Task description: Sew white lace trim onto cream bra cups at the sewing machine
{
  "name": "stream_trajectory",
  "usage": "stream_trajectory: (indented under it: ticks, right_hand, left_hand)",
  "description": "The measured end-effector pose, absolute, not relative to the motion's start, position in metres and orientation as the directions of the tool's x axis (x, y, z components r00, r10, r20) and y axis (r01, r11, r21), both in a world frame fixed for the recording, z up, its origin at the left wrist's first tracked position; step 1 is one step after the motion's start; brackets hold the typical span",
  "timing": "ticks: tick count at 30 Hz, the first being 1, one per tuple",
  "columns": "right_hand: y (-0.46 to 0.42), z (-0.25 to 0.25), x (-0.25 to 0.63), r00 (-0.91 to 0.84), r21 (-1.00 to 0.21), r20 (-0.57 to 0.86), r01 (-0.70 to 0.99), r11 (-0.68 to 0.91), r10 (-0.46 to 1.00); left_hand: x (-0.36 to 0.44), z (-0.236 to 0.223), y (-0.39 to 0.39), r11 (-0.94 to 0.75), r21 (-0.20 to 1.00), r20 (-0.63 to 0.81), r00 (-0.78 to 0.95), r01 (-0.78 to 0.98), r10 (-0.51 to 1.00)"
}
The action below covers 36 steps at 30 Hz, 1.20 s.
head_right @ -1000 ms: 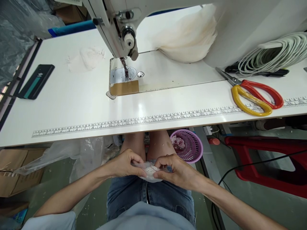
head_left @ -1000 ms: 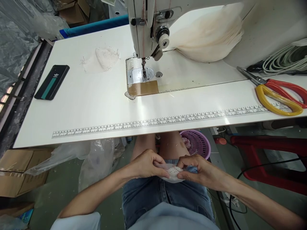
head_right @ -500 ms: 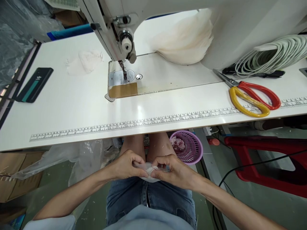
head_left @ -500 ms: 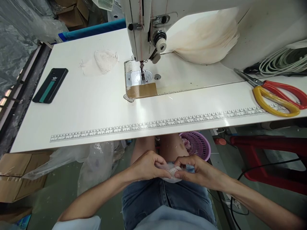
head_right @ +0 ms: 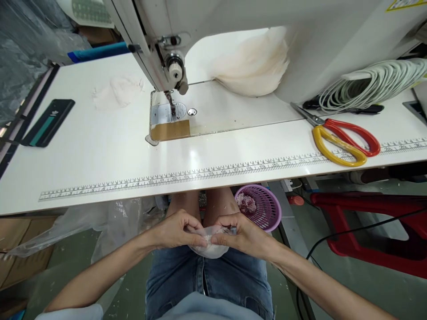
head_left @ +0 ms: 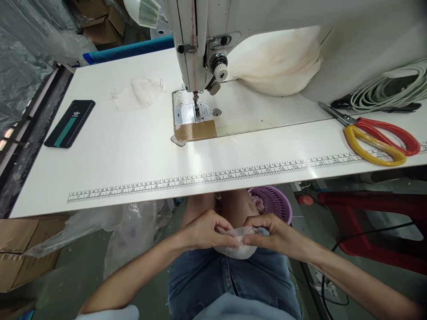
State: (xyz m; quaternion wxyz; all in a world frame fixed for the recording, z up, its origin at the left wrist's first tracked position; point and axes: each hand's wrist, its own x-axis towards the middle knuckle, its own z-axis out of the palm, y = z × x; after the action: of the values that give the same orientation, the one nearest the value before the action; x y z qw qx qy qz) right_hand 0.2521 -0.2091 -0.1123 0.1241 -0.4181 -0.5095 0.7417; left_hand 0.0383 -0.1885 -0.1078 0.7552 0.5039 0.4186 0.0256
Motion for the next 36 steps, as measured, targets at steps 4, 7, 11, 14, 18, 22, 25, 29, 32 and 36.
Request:
stream_trajectory:
  ticks: [4,7,11,14,18,22,25,29,32,36]
  right_hand:
    - [-0.209,-0.116,0.257,-0.609,-0.855,-0.494,0.211,-0.473,0.621]
    - [-0.210,-0.119,0.262,-0.616,-0.857,-0.486,0.196,-0.477,0.620]
    - [-0.210,-0.120,0.265,-0.624,-0.844,-0.498,0.191,-0.501,0.602]
    - [-0.210,-0.121,0.266,-0.617,-0.844,-0.504,0.202,-0.497,0.605]
    - [-0.211,-0.123,0.267,-0.592,-0.836,-0.521,0.209,-0.507,0.615]
    - [-0.214,-0.122,0.269,-0.579,-0.823,-0.527,0.168,-0.542,0.622]
    - [-0.216,-0.122,0.268,-0.565,-0.813,-0.539,0.153,-0.562,0.625]
    - [-0.217,-0.124,0.265,-0.568,-0.800,-0.549,0.146,-0.582,0.612]
    - [-0.218,-0.124,0.263,-0.596,-0.829,-0.516,0.167,-0.534,0.615]
    - [-0.218,-0.121,0.261,-0.576,-0.867,-0.483,0.209,-0.452,0.660]
  left_hand:
    - [0.031,-0.112,-0.189,0.504,0.785,-0.586,0.697,0.360,0.414]
    - [0.024,-0.117,-0.188,0.472,0.792,-0.585,0.704,0.387,0.403]
    - [0.018,-0.117,-0.185,0.508,0.776,-0.581,0.738,0.374,0.345]
    - [0.017,-0.114,-0.184,0.543,0.768,-0.569,0.750,0.339,0.336]
    - [0.020,-0.114,-0.186,0.561,0.768,-0.568,0.731,0.308,0.377]
    - [0.020,-0.116,-0.187,0.504,0.803,-0.557,0.701,0.319,0.446]
    - [0.018,-0.115,-0.188,0.481,0.819,-0.539,0.709,0.313,0.455]
    - [0.020,-0.112,-0.188,0.550,0.784,-0.543,0.746,0.286,0.386]
    - [0.030,-0.113,-0.189,0.540,0.802,-0.520,0.745,0.257,0.418]
    - [0.040,-0.114,-0.191,0.530,0.811,-0.528,0.699,0.247,0.483]
